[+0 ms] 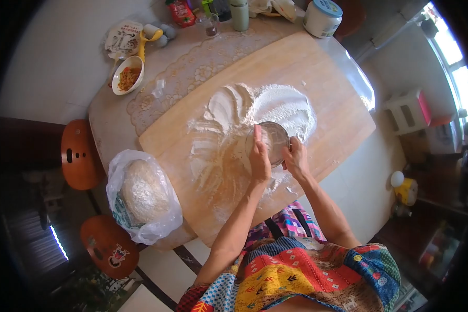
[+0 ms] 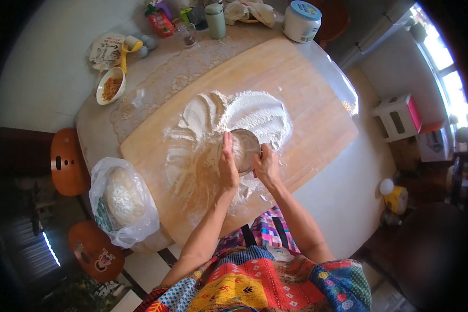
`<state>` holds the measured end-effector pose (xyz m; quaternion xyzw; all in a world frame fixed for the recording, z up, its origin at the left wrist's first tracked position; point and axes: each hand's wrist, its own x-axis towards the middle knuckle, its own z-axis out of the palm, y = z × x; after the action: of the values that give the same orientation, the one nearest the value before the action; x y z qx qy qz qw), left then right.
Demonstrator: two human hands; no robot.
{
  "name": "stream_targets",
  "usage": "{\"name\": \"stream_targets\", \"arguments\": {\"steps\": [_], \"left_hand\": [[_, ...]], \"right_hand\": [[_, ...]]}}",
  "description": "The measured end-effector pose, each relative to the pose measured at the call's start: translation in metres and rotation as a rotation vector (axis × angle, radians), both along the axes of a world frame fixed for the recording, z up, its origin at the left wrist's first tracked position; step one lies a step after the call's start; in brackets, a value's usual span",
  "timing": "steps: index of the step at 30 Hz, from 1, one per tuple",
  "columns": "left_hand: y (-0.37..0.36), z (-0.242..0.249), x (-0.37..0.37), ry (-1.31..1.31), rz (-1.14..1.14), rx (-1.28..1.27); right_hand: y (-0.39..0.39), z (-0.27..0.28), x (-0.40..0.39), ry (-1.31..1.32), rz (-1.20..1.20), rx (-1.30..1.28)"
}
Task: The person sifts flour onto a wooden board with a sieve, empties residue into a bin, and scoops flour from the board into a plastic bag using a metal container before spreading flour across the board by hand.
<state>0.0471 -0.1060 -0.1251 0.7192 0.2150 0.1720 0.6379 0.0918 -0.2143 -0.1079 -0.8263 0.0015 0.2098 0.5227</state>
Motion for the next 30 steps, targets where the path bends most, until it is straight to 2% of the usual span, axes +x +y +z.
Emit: {"name": "stream_targets", "arguments": {"steps": [3,6,10,14,19,23,27,30], "left_hand": [[0.011,0.012,-0.005,0.008,-0.099,0.040],[0.048,0.008,-0.006,0.022,-0.138,0.266],[0.117,-0.026,-0.003,0.030,-0.086,0.658],[0.168,-0.042,0.013,0.190,-0.019,0.839],[0.172,-0.059,0.033,0.087,-0.059,0.769],[0.127,-0.053,0.043,0.015,-0.161,0.685],[0.079,-0.048,0.042,-0.029,-0.139,0.570],[0.053,-0.045,0.033,-0.061,-0.144,0.023]], "right_hand": [[-0.018,-0.017,0.006,0.071,-0.075,0.128],[-0.049,-0.013,0.021,0.083,-0.120,0.241],[-0.098,-0.003,0.048,0.009,-0.156,0.169],[-0.140,0.004,0.077,-0.028,-0.197,0.077],[-0.137,0.007,0.095,-0.011,-0.166,-0.056],[-0.093,0.002,0.086,0.016,-0.074,-0.023],[-0.044,-0.007,0.067,-0.013,0.012,-0.009],[-0.018,-0.005,0.048,0.028,0.033,0.001]]}}
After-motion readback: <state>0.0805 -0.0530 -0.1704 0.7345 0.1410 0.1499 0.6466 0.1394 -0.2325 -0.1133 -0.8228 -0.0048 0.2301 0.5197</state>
